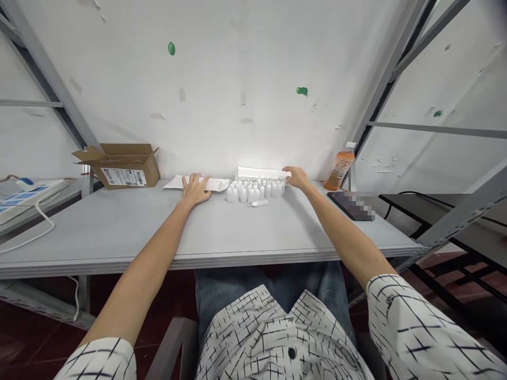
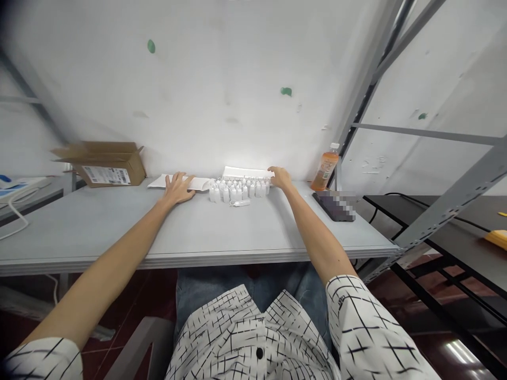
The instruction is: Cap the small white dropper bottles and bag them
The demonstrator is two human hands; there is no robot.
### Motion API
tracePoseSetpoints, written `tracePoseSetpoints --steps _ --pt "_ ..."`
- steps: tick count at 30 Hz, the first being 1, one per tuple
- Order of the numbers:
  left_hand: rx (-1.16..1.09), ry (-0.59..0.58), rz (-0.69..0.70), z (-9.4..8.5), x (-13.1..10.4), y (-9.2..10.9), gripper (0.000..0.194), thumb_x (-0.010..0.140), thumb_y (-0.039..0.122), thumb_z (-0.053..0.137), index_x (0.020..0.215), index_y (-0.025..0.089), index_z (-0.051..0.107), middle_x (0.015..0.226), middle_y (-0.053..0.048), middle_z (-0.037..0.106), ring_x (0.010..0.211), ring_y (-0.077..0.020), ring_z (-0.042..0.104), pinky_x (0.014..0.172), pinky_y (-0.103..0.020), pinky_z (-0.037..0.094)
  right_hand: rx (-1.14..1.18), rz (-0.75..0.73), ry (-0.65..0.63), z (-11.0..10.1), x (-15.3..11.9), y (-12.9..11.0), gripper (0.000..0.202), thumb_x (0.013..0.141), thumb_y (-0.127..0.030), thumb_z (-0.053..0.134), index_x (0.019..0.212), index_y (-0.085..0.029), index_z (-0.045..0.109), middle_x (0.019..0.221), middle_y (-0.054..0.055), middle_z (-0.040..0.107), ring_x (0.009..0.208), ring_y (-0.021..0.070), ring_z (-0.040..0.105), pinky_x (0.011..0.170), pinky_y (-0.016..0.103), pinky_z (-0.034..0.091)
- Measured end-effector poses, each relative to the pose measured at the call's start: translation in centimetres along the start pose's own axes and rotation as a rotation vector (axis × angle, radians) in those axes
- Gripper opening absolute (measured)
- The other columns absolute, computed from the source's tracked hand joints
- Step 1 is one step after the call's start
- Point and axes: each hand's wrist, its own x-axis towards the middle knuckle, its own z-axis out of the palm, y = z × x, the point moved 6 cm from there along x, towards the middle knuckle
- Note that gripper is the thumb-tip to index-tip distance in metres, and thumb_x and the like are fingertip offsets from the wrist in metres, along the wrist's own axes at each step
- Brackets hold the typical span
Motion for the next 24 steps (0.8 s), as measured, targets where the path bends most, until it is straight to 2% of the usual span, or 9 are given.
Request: tracePoseSetpoints --steps 3,8,12,17,20,24 --pt "0.008 0.041 -0.046 -0.7 -0.8 -0.3 0.057 0.081 0.043 0.053 0.132 0.019 0.051 0.133 -0.020 0.046 0.125 -0.0374 0.040 0.102 -0.055 0.028 -0.055 0.004 -0.065 1.6 0.5 0.9 0.053 0.073 -0.005 0.056 0.121 -0.024 0.066 0.122 0.005 0.067 0.112 0.0260 0.059 0.090 0.033 0.047" --pt "-0.020 -0.065 -0.115 0.1 -1.3 -0.7 0.041 0.085 0.037 0.048 0.120 0.016 0.058 0.119 -0.020 0.056 0.116 -0.0367 0.049 0.093 -0.051 0.039 -0.133 0.050 -0.096 3.0 0.7 1.2 0.047 0.078 -0.008 0.052 0.120 -0.022 0.068 0.116 0.009 0.070 0.106 0.0259 0.063 0.084 0.030 0.047" --pt "-0.044 -0.102 -0.096 1.0 -1.2 -0.6 0.040 0.089 0.034 0.043 0.121 0.018 0.060 0.125 -0.016 0.058 0.121 -0.0332 0.048 0.097 -0.048 0.040 -0.170 0.056 -0.104 3.0 0.6 1.1 0.040 0.084 -0.015 0.049 0.116 -0.023 0.071 0.108 0.011 0.072 0.102 0.0266 0.064 0.078 0.029 0.047" --pt "-0.073 -0.137 -0.075 1.5 -1.1 -0.7 0.040 0.090 0.033 0.041 0.123 0.019 0.060 0.129 -0.012 0.058 0.123 -0.0284 0.049 0.098 -0.041 0.042 -0.224 0.047 -0.106 2.5 0.5 1.0 0.035 0.086 -0.016 0.047 0.106 -0.022 0.075 0.102 0.013 0.072 0.099 0.0279 0.065 0.076 0.031 0.045" --pt "-0.083 -0.135 -0.069 1.3 -1.2 -0.6 0.040 0.090 0.032 0.040 0.123 0.019 0.060 0.130 -0.011 0.058 0.124 -0.0280 0.049 0.099 -0.041 0.043 -0.252 0.050 -0.094 2.2 0.5 1.0 0.035 0.088 -0.019 0.046 0.111 -0.020 0.073 0.107 0.015 0.070 0.101 0.0288 0.064 0.078 0.032 0.045" --pt "-0.091 -0.134 -0.064 1.2 -1.3 -0.5 0.040 0.091 0.031 0.040 0.124 0.019 0.060 0.130 -0.011 0.058 0.124 -0.0280 0.049 0.098 -0.042 0.044 -0.257 0.015 -0.107 2.3 0.7 0.8 0.043 0.086 -0.020 0.052 0.127 -0.022 0.063 0.117 0.013 0.068 0.107 0.0272 0.061 0.082 0.031 0.045"
